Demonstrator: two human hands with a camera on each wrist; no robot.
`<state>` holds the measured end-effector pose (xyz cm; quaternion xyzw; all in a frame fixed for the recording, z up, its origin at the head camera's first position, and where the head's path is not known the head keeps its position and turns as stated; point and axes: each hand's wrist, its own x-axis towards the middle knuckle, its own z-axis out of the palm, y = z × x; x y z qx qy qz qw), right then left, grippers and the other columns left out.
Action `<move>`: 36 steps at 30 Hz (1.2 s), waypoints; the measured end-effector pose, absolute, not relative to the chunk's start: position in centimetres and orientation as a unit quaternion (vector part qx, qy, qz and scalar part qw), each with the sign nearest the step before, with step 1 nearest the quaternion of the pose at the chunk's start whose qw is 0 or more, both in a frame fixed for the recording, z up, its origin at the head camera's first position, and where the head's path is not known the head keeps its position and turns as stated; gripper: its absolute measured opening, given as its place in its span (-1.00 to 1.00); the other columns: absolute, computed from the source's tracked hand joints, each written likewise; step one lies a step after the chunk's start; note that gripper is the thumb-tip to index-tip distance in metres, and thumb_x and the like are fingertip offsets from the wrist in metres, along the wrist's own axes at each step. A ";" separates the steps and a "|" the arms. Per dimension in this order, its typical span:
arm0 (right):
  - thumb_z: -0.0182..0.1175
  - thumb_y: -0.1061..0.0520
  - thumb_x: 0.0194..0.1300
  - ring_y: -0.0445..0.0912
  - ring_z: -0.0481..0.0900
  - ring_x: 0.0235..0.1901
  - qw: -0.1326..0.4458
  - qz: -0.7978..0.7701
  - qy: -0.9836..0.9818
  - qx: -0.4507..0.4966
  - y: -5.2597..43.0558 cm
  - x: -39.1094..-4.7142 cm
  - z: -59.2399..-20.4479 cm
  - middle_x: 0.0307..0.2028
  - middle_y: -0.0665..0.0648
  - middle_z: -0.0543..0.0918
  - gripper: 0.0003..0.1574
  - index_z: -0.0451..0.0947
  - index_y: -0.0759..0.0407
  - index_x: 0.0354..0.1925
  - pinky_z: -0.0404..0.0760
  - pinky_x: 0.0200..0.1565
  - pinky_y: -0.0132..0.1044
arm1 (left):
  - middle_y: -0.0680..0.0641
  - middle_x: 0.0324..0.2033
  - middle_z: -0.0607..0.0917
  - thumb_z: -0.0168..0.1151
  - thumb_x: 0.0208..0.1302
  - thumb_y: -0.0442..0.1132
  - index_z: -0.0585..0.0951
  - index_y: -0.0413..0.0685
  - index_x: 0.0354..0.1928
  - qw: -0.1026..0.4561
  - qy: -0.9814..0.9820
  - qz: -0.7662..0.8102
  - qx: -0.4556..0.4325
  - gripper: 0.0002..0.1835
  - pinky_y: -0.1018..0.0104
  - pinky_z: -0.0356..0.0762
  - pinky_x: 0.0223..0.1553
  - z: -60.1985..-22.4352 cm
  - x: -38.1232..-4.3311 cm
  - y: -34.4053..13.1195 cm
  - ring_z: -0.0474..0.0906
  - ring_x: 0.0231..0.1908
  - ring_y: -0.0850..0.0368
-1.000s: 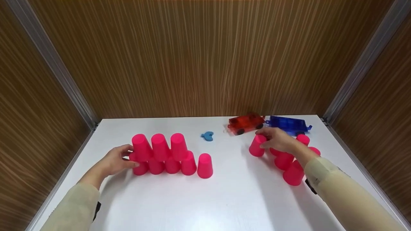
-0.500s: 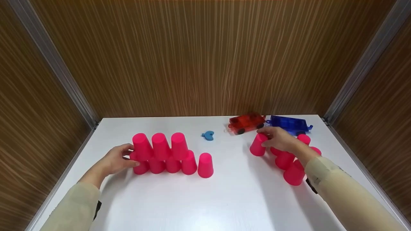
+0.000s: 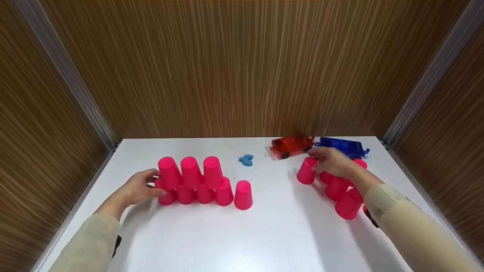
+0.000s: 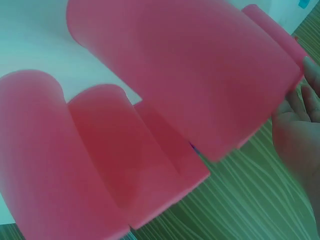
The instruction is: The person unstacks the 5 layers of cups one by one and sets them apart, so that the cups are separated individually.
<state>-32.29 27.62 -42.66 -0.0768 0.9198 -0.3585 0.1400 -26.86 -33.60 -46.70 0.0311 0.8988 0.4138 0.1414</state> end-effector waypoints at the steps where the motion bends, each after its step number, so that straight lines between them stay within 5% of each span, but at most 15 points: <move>1: 0.38 0.20 0.43 0.33 0.37 0.45 0.138 -0.360 0.919 -0.082 27.7 -32.3 -42.4 0.47 0.31 0.42 -0.16 0.34 0.05 0.57 0.61 0.26 0.08 | -0.27 0.31 0.54 0.58 0.25 -0.14 0.43 -0.13 0.45 0.141 0.898 0.415 0.031 -0.21 -0.11 0.61 0.23 -46.7 -26.9 -33.6 0.44 0.34 -0.32; 13: 0.47 0.01 0.36 0.23 0.41 0.43 0.083 -0.366 0.920 -0.115 25.8 -30.7 -38.1 0.44 0.17 0.47 -0.14 0.41 -0.05 0.53 0.67 0.19 0.08 | -0.29 0.28 0.58 0.56 0.28 -0.19 0.45 -0.19 0.42 0.132 0.898 0.416 0.045 -0.27 -0.09 0.61 0.22 -46.7 -26.7 -33.6 0.47 0.31 -0.32; 28: 0.49 -0.03 0.36 0.06 0.61 0.24 0.026 -0.413 0.887 -0.205 15.6 -28.3 -34.8 0.22 0.03 0.64 -0.35 0.59 -0.11 0.36 0.74 0.08 -0.05 | -0.30 0.27 0.58 0.56 0.27 -0.20 0.47 -0.19 0.39 0.132 0.897 0.419 0.046 -0.29 -0.07 0.62 0.20 -46.9 -26.9 -33.5 0.47 0.31 -0.32; 36: 0.51 -0.11 0.33 -0.13 0.59 0.25 0.002 -0.426 0.874 -0.234 10.0 -27.7 -35.1 0.22 -0.10 0.66 -0.37 0.61 -0.16 0.32 0.62 0.24 -0.18 | -0.31 0.26 0.58 0.56 0.28 -0.21 0.47 -0.20 0.38 0.129 0.897 0.421 0.051 -0.31 -0.06 0.64 0.19 -46.9 -26.9 -33.5 0.49 0.29 -0.33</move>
